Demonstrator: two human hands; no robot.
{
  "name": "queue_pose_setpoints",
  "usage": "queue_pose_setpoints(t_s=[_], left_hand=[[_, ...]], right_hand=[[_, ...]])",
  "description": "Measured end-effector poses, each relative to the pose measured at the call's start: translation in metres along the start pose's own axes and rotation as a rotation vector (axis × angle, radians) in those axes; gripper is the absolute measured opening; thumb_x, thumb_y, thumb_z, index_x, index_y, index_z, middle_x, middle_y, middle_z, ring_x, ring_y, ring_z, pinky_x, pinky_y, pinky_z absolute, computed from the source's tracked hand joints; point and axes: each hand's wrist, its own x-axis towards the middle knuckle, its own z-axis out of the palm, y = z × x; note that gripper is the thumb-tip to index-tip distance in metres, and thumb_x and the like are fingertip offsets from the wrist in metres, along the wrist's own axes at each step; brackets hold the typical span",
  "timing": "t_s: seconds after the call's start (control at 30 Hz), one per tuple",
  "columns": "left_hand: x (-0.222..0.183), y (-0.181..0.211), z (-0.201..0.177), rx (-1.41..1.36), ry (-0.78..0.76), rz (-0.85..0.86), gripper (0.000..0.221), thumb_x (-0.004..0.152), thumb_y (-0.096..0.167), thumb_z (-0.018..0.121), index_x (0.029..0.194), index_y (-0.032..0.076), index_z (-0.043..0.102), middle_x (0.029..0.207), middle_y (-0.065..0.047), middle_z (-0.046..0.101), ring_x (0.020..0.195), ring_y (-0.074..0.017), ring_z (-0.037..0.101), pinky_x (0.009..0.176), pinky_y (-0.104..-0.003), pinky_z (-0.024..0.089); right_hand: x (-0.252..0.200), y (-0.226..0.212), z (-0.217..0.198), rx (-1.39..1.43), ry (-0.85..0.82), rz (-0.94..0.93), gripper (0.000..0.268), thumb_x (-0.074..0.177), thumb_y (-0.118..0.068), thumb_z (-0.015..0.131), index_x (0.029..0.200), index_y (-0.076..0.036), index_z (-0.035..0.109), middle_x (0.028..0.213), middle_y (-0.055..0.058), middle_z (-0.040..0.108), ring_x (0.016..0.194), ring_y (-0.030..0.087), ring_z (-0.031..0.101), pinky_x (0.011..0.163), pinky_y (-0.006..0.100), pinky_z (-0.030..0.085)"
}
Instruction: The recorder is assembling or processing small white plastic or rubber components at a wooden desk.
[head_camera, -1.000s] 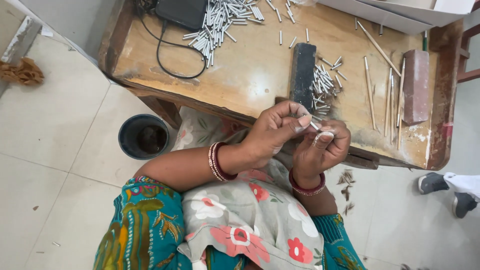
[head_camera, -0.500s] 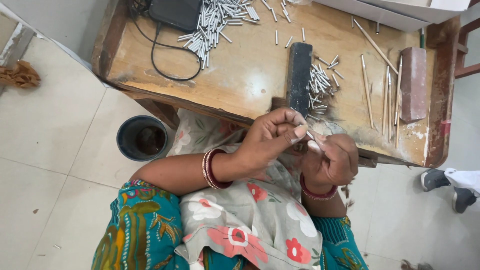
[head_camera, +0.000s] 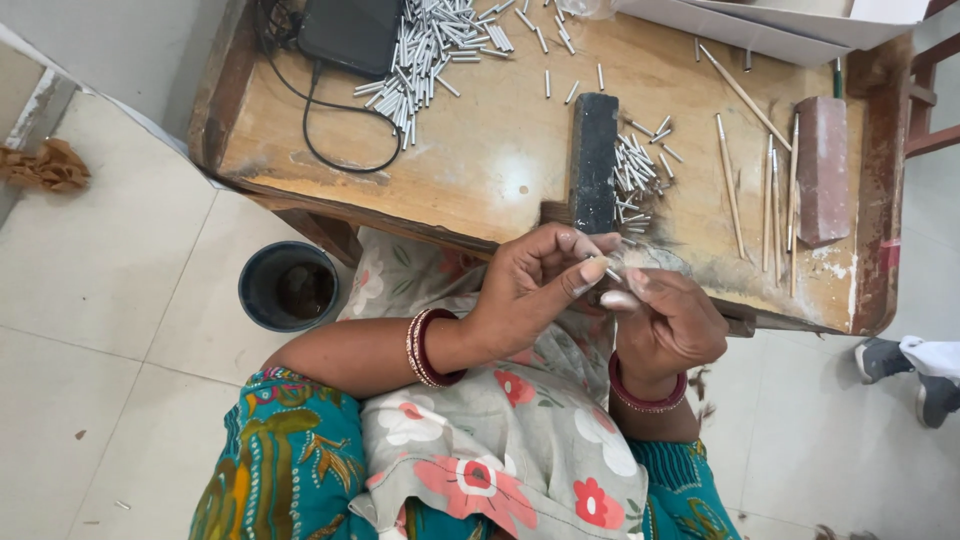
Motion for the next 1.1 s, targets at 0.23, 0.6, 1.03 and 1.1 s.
queue_pose_setpoints(t_s=[0.23,0.6,1.03,1.1], left_hand=[[-0.004,-0.012,-0.005,0.126,-0.051,0.111,0.013,0.111,0.009,0.066,0.11,-0.003,0.063,0.118,-0.013,0.068,0.126,-0.0149,0.062,0.112,-0.033,0.053],[-0.006,-0.004,0.0,0.241,-0.063,0.173,0.014,0.11,0.011,0.06,0.114,-0.002,0.064,0.124,-0.011,0.069,0.134,-0.0167,0.06,0.108,-0.034,0.053],[0.003,0.008,-0.012,0.371,-0.02,0.23,0.008,0.109,0.008,0.065,0.108,0.0,0.066,0.111,-0.007,0.072,0.127,-0.0184,0.065,0.105,-0.033,0.054],[0.014,0.017,-0.023,0.839,0.045,0.405,0.014,0.107,0.01,0.068,0.119,0.004,0.07,0.127,-0.019,0.07,0.133,-0.0292,0.066,0.111,-0.036,0.054]], right_hand=[[-0.007,0.006,0.001,0.055,-0.019,0.024,0.012,0.094,0.01,0.076,0.098,0.0,0.072,0.094,0.018,0.074,0.074,0.017,0.073,0.065,0.023,0.057],[-0.007,0.006,0.004,0.045,-0.054,-0.005,0.01,0.093,0.008,0.076,0.095,0.0,0.07,0.094,0.019,0.074,0.081,0.02,0.074,0.068,0.026,0.059],[0.008,0.018,0.006,0.116,-0.139,0.034,0.009,0.095,0.008,0.072,0.092,0.001,0.068,0.095,0.02,0.074,0.081,0.022,0.075,0.071,0.029,0.061],[0.014,0.039,0.009,-0.015,-0.177,0.005,0.007,0.097,0.003,0.076,0.095,0.0,0.07,0.096,0.017,0.075,0.086,0.024,0.077,0.077,0.031,0.061]])
